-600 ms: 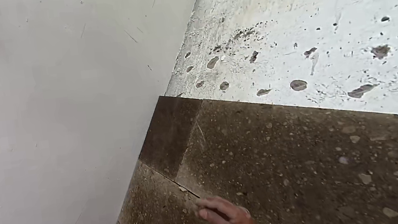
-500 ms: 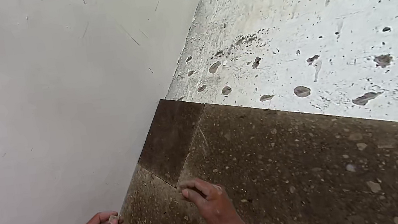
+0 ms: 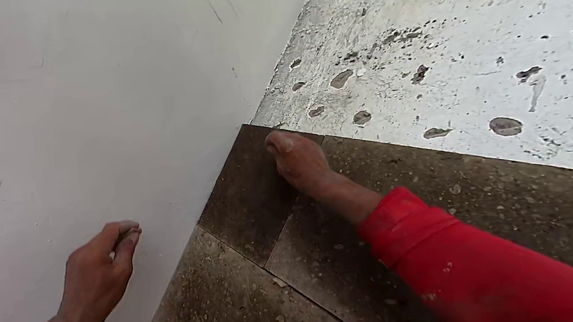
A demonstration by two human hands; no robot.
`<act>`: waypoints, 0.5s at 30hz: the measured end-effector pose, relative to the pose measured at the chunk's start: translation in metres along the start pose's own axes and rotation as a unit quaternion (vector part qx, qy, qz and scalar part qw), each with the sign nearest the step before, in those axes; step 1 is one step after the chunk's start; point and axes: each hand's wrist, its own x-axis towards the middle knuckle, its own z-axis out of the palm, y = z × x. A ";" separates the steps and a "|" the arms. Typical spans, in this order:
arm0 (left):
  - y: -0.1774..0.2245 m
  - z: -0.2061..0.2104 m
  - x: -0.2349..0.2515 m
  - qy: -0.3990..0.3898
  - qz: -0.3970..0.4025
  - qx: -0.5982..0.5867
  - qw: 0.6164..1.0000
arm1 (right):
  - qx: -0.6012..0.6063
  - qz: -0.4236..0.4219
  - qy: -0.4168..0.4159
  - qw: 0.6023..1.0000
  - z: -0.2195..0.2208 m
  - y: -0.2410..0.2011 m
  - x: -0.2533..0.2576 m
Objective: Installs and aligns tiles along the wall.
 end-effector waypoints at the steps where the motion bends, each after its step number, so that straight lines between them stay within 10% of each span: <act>1: -0.002 -0.007 0.014 0.001 0.035 0.015 0.999 | -0.016 0.004 -0.003 1.000 -0.005 0.007 0.010; 9: -0.039 -0.005 0.058 -0.054 0.226 0.138 0.963 | -0.082 -0.233 -0.140 0.959 0.062 -0.028 0.027; 15: -0.049 0.008 0.045 -0.026 0.235 0.108 0.966 | -0.131 -0.261 -0.189 0.937 0.099 -0.040 0.014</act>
